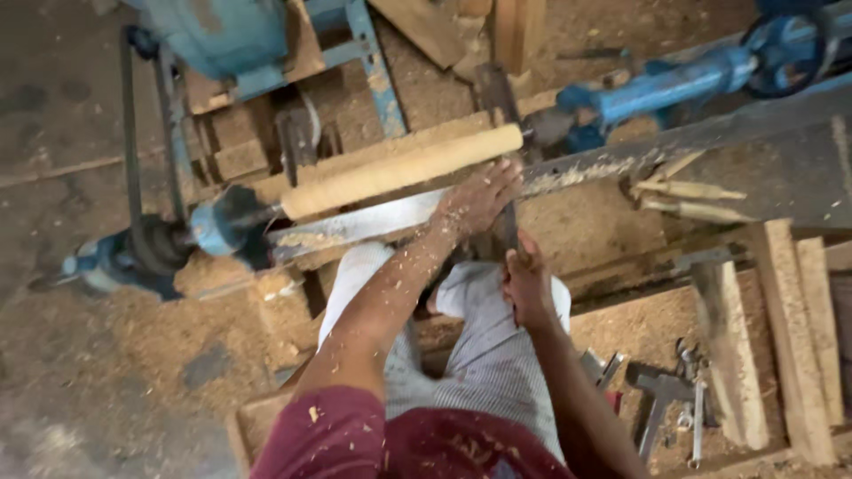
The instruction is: The person operates a wood lathe to shape a cylindrical wooden blank. Using a chisel, they smooth and refine the surface of the rotating wood, generating wood shavings.
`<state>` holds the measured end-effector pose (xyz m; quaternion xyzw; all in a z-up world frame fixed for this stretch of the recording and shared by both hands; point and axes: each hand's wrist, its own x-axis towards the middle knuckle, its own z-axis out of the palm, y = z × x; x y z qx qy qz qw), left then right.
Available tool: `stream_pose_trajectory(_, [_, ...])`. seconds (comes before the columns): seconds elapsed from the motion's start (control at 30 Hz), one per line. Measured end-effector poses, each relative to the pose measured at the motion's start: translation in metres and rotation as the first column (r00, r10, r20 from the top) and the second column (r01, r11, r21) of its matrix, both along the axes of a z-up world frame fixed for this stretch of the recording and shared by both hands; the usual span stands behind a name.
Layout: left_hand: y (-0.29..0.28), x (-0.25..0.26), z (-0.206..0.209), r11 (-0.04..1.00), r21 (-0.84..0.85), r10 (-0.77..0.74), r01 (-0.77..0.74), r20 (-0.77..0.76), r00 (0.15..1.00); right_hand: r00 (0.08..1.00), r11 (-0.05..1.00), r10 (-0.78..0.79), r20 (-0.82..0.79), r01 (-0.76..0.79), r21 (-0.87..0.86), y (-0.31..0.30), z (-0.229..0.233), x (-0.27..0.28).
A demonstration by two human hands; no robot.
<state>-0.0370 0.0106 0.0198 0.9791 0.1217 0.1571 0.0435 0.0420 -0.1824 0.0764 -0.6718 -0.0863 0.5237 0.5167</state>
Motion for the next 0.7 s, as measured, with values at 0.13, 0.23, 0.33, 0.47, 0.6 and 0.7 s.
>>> stream_pose_trajectory(0.13, [0.002, -0.051, -0.002, 0.997, 0.071, 0.035, -0.034, -0.01, 0.999, 0.993, 0.994, 0.113, -0.045, -0.112, 0.008, 0.0, 0.004, -0.022])
stream_pose_trajectory(0.23, [0.008, -0.08, -0.005, 0.989, 0.147, 0.005, 0.004, -0.058, 0.998, 0.982, 0.983, 0.179, -0.065, -0.182, -0.036, 0.0, 0.016, -0.033])
stream_pose_trajectory(0.33, [0.006, -0.087, 0.0, 0.98, 0.198, 0.025, 0.0, -0.126, 0.992, 0.96, 0.95, 0.279, 0.0, -0.276, -0.144, 0.006, 0.028, -0.029])
stream_pose_trajectory(0.47, [0.005, -0.085, 0.013, 0.982, 0.188, 0.044, 0.004, -0.254, 0.966, 0.852, 0.87, 0.493, 0.176, -0.477, -0.127, 0.013, 0.043, -0.006])
stream_pose_trajectory(0.6, [0.002, -0.086, 0.008, 0.972, 0.232, 0.071, -0.032, -0.16, 0.985, 0.781, 0.781, 0.602, 0.169, -0.53, -0.331, 0.029, 0.061, 0.018])
stream_pose_trajectory(0.7, [0.001, -0.086, 0.002, 0.965, 0.254, 0.103, -0.066, -0.133, 0.986, 0.85, 0.84, 0.515, 0.11, -0.476, -0.26, 0.027, 0.054, 0.015])
